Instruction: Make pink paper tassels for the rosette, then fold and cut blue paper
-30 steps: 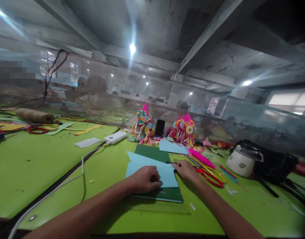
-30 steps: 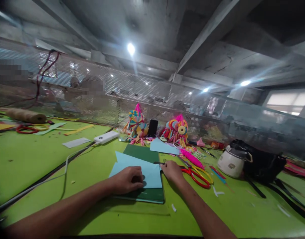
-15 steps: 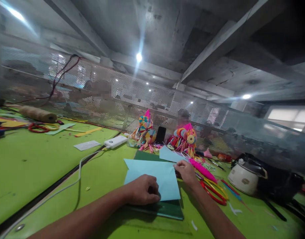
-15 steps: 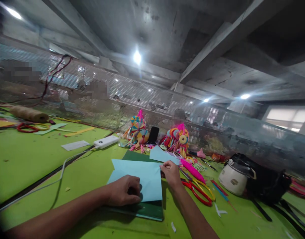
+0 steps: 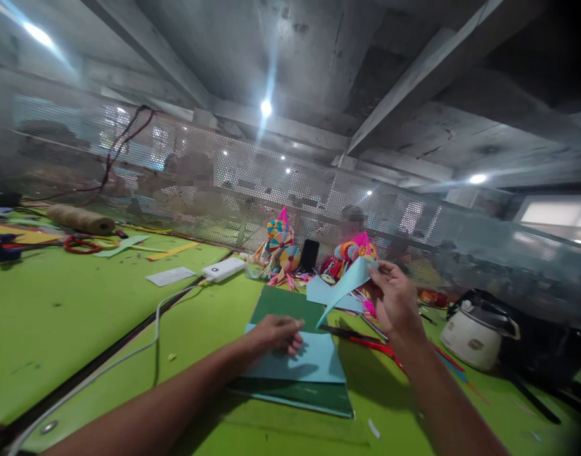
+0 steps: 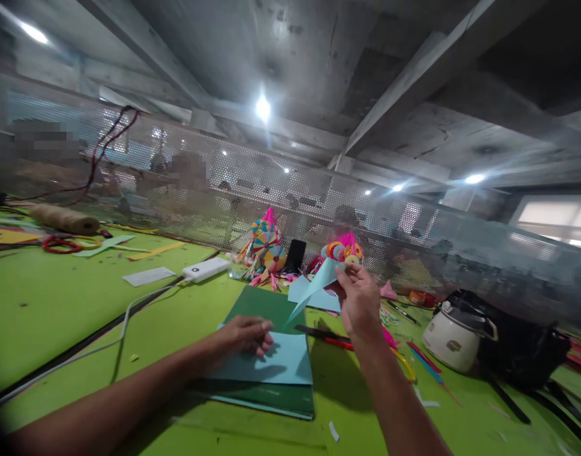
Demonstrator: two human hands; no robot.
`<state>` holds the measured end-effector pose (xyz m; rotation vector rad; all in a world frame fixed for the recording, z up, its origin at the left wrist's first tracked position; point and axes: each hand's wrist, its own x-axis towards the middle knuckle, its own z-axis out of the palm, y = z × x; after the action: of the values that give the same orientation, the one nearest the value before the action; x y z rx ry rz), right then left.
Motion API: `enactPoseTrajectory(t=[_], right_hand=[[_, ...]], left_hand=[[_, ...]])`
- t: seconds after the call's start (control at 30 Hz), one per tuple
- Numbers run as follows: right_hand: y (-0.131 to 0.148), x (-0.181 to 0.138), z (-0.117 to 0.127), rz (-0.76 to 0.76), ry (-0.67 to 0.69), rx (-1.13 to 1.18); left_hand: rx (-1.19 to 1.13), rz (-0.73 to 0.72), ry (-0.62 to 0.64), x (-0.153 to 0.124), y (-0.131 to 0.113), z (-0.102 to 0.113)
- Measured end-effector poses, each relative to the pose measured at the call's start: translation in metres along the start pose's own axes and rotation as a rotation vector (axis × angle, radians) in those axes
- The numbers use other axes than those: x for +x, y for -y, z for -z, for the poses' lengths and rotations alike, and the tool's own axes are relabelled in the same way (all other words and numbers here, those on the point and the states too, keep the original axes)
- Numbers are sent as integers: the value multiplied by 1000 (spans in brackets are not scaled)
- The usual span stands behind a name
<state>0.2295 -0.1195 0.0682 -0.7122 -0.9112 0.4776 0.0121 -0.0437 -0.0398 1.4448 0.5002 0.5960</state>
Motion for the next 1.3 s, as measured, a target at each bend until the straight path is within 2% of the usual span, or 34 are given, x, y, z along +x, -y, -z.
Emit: enactPoseTrajectory(t=[0.1,0.17,0.27,0.33,0.37,0.4,0.53,0.63,0.73,0.87,0.93,1.07,1.2,1.3], right_hand=[[-9,-13,-15,-66,86,17],[-29,-18,-14,-106,105,-14],[-61,-22,-3,-167,85,-77],[-73,-22,7,-177,50,-64],[-74,-22,10,-170,30,-47],[-73,-22,13,-157,14,-28],[-50,-26,12,-110,23,42],[-34,-34,6,-107,105,124],[-25,-44,2,-166,236,208],[-22,-52,3,-329,425,196],[-25,-51,6,-380,464,144],[-37,-42,17,-380,432,-9],[-54,-29,32,-351,404,-142],[-61,-24,39,-275,395,-227]], left_hand=[[-462,36,-47,1,-13,8],[-597,-15,-59,-1,-24,12],[-617,-67,-191,-4,-31,17],[-512,-35,-294,-3,-27,19],[-432,2,-297,-3,-24,19],[-353,42,-257,-2,-21,18],[-183,189,75,-2,-12,10],[-248,244,125,-1,-13,4],[-412,210,119,0,-15,2],[-496,30,-13,2,-21,8],[-475,-50,-71,2,-24,13],[-383,-159,-171,1,-28,24],[-336,-169,-353,4,-28,32],[-257,-211,-445,6,-28,34]])
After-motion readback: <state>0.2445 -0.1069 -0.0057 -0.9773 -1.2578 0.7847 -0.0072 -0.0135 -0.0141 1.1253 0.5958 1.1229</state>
